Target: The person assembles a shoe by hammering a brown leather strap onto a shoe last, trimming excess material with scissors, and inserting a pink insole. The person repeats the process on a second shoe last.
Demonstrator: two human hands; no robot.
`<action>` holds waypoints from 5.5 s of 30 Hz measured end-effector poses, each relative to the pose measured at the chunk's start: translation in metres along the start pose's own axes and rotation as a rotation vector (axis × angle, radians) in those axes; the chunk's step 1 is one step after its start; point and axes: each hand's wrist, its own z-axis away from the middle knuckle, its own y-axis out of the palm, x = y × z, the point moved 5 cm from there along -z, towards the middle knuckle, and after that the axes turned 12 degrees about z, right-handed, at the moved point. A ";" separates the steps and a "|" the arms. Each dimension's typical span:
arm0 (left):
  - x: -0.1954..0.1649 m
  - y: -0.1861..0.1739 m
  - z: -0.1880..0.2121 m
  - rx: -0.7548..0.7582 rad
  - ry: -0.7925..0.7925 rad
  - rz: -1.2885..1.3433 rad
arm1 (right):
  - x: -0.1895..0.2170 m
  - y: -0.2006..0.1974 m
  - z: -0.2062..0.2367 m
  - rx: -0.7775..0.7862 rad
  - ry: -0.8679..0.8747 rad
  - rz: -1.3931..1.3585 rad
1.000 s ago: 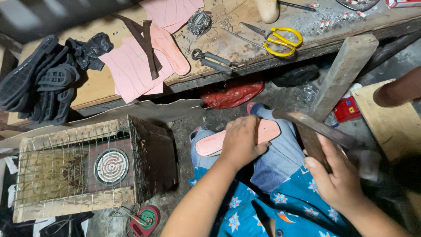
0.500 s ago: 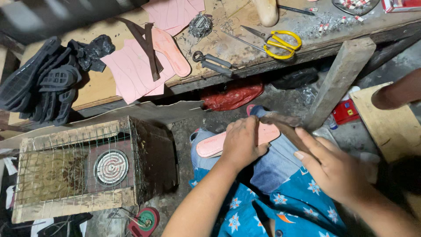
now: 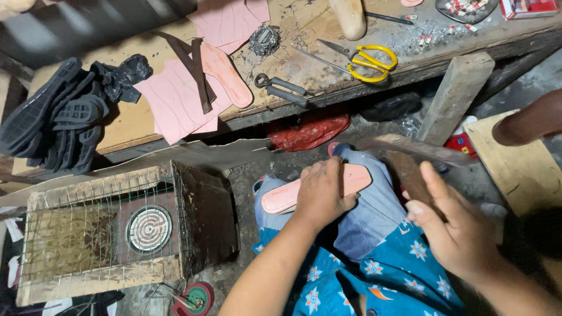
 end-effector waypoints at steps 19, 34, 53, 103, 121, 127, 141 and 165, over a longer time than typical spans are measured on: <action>-0.001 -0.001 0.002 -0.035 0.049 0.011 | -0.068 0.049 -0.024 0.653 0.641 -0.213; 0.003 0.003 -0.002 0.004 0.010 0.000 | -0.009 0.029 -0.013 0.151 -0.111 0.178; 0.001 -0.035 -0.016 0.083 -0.027 -0.003 | -0.104 0.076 0.029 0.390 0.698 -0.686; 0.082 -0.121 0.048 -0.417 -0.210 1.394 | -0.049 0.101 -0.024 0.510 0.545 -0.541; 0.069 -0.115 0.056 -0.278 -0.273 1.141 | -0.059 0.099 -0.019 0.530 0.531 -0.500; 0.037 -0.104 0.040 -0.143 -0.141 0.984 | 0.027 0.038 -0.065 0.338 0.008 -0.357; 0.068 0.006 -0.015 0.452 -0.307 0.713 | -0.014 0.088 -0.198 0.382 0.299 -0.371; 0.104 -0.083 0.065 -0.075 -0.597 0.323 | -0.074 0.163 -0.239 0.033 0.111 -0.178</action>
